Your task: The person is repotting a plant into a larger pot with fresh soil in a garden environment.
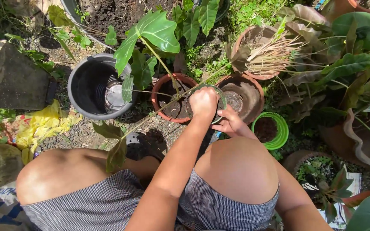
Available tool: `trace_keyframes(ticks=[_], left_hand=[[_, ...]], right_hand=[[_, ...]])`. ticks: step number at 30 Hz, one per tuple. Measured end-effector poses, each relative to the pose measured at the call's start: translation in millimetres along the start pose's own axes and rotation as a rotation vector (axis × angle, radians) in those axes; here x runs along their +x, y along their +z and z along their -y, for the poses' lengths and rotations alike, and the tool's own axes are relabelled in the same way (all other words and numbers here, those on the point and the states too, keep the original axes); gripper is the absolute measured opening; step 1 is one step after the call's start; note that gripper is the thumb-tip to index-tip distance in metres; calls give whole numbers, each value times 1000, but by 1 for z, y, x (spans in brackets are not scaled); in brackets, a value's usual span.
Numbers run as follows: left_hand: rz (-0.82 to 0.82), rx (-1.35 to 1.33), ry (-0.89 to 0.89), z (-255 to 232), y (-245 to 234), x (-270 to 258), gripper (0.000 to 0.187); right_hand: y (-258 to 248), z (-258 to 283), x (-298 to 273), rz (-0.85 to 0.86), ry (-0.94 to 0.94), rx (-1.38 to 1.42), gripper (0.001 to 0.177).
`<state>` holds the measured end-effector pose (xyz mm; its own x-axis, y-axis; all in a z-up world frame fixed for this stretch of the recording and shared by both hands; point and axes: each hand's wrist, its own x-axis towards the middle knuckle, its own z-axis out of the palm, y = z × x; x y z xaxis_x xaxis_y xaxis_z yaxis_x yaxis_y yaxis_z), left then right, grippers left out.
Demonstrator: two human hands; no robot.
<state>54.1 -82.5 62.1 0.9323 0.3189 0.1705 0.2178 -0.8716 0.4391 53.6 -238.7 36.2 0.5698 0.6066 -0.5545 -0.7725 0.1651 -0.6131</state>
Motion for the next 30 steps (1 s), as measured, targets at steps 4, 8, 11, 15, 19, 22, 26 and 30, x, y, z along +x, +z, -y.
trace_keyframes(ticks=[4,8,11,15,19,22,26,30], left_hand=[[-62,60,14,1,6,0,18],[-99,80,54,5,2,-1,18],[-95,10,35,4,-9,-4,20],[-90,-203,-92,7,-73,-22,21],[414,-390,-496,107,-61,-59,31],[659,-268,-582,169,-14,-86,37],[571,-158,-701,152,-5,-92,32],[322,-1031,-846,124,29,-75,35]], right_hand=[[5,5,-2,-2,-11,-24,66],[15,9,-7,24,-43,-64,68],[20,10,-13,16,-62,-61,67],[24,19,-19,-28,-82,-56,68],[17,27,-20,-117,-118,-70,73],[21,33,-21,-226,-161,-164,82],[22,31,-14,-398,-173,-353,100],[30,32,-7,-422,-114,-405,104]])
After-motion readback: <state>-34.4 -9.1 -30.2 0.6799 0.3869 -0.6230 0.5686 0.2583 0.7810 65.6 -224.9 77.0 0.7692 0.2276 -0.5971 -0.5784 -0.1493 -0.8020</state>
